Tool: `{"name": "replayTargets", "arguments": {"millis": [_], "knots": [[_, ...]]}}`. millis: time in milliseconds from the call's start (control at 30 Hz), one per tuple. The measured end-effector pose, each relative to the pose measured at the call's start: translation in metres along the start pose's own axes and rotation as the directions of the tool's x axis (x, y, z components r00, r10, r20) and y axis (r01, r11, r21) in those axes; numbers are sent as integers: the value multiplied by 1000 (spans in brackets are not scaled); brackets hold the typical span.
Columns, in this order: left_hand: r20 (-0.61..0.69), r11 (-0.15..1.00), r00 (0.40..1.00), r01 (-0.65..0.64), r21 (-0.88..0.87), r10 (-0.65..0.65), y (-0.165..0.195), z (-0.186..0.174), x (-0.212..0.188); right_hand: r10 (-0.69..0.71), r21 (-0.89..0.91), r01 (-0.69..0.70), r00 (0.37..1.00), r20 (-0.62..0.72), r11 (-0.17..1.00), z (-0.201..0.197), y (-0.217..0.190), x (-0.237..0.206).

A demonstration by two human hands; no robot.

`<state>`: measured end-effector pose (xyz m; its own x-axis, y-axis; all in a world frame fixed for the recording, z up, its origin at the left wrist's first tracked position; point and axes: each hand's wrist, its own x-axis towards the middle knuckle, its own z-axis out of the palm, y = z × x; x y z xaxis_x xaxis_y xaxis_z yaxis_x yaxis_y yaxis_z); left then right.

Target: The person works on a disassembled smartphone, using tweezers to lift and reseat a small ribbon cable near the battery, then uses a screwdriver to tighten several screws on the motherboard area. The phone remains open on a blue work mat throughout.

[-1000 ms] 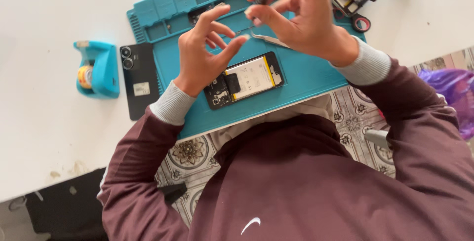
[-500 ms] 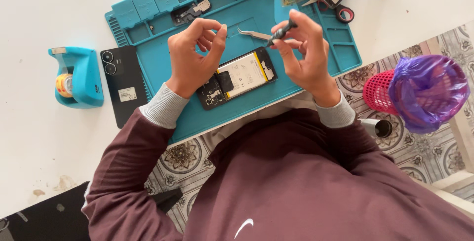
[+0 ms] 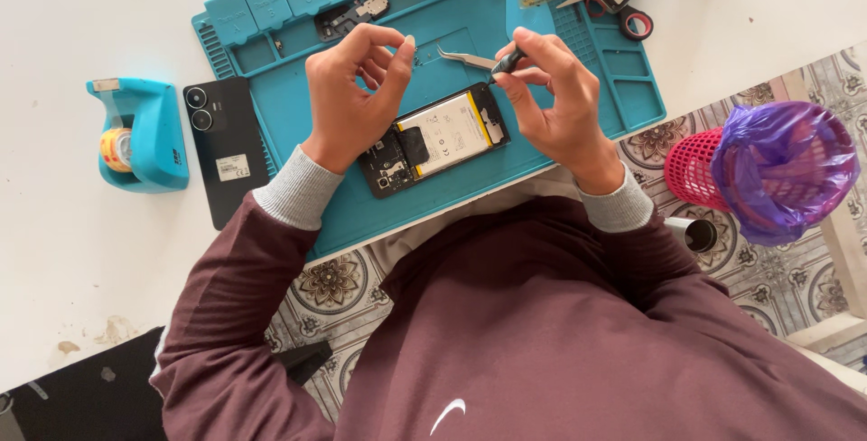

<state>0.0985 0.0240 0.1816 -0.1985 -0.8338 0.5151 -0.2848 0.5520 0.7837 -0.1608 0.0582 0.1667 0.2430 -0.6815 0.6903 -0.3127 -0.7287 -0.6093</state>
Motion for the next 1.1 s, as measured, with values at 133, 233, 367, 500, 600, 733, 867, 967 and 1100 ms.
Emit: {"name": "replayTargets", "arguments": {"millis": [133, 233, 367, 500, 600, 733, 867, 967, 1100], "knots": [[5, 1000, 1000, 5, 2, -5, 1, 0, 0, -63, -82, 70, 995, 81, 994, -5, -6, 7], [7, 1000, 1000, 2, 12, -2, 1, -1, 1, -30, 25, 28, 995, 95, 999, -8, -10, 9], [1, 1000, 1000, 5, 10, -5, 3, 0, 0, -42, -25, 43, 998, 49, 999, -7, -11, 9], [12, 1000, 1000, 7, 24, -7, 3, -3, 1, -91, -36, 93, 994, 52, 995, -8, -10, 9], [-14, 994, 999, -42, 103, 43, -1, -11, 3, -89, 14, 89, 994, 67, 996, -8, -9, 9], [165, 931, 986, -87, 356, 29, -13, -35, 13, -7, -31, 8, 1000, 23, 999, -9, -8, 7], [303, 911, 953, -133, 391, 9, -22, -50, 15, -64, 38, 62, 997, 46, 997, -6, -5, 7], [357, 894, 933, -202, 400, 50, -24, -50, 17, -40, 37, 39, 999, 26, 999, -5, -3, 7], [400, 884, 912, -257, 391, 88, -22, -43, 16, -27, 11, 27, 999, 17, 1000, -9, -5, 6]]}}
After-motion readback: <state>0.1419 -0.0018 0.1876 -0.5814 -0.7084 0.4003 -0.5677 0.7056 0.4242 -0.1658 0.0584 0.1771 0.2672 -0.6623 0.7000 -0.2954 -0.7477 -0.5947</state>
